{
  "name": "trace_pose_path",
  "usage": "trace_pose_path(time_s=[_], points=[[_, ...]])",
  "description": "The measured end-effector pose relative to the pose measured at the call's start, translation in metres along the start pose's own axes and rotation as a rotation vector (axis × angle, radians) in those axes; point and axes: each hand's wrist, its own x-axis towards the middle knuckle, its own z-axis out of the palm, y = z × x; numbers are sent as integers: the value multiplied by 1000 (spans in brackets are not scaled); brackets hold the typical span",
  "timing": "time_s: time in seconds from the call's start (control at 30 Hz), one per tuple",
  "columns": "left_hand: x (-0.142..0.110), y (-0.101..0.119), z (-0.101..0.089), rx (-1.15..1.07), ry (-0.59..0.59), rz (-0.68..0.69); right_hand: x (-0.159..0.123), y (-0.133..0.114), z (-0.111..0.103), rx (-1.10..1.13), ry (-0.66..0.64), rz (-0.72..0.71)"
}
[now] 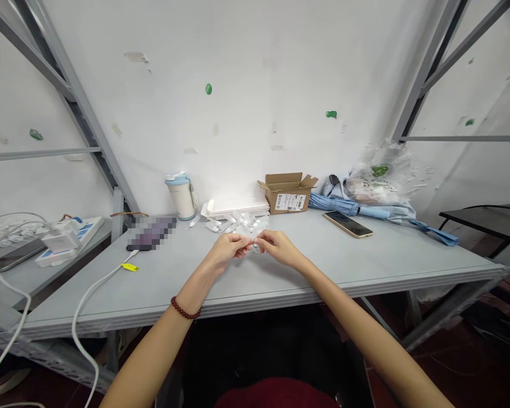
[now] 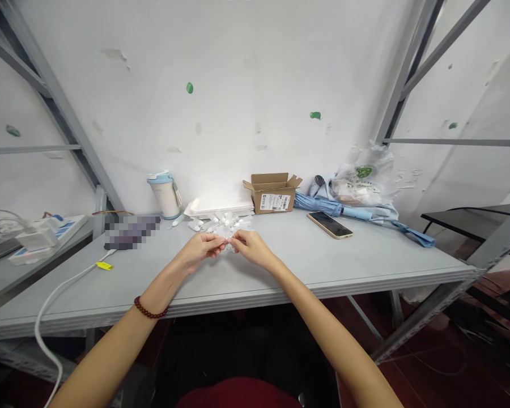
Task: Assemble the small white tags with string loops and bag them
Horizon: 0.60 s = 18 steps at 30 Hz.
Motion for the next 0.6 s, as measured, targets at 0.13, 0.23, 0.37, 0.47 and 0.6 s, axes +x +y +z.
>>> trace_pose_path(time_s=[0.13, 0.23, 0.37, 0.47, 0.6], points=[[-1, 0, 1, 107, 6, 65, -1, 0, 1, 1, -15, 35], [-2, 2, 3, 172, -4, 91, -1, 0, 1, 8, -39, 41], [-2, 1, 3, 203, -35, 97, -1, 1, 0, 20, -63, 43], [0, -1, 2, 217, -63, 78, -2, 2, 0, 8, -73, 47], [-1, 8, -4, 344, -171, 60, 0, 5, 3, -62, -70, 24]])
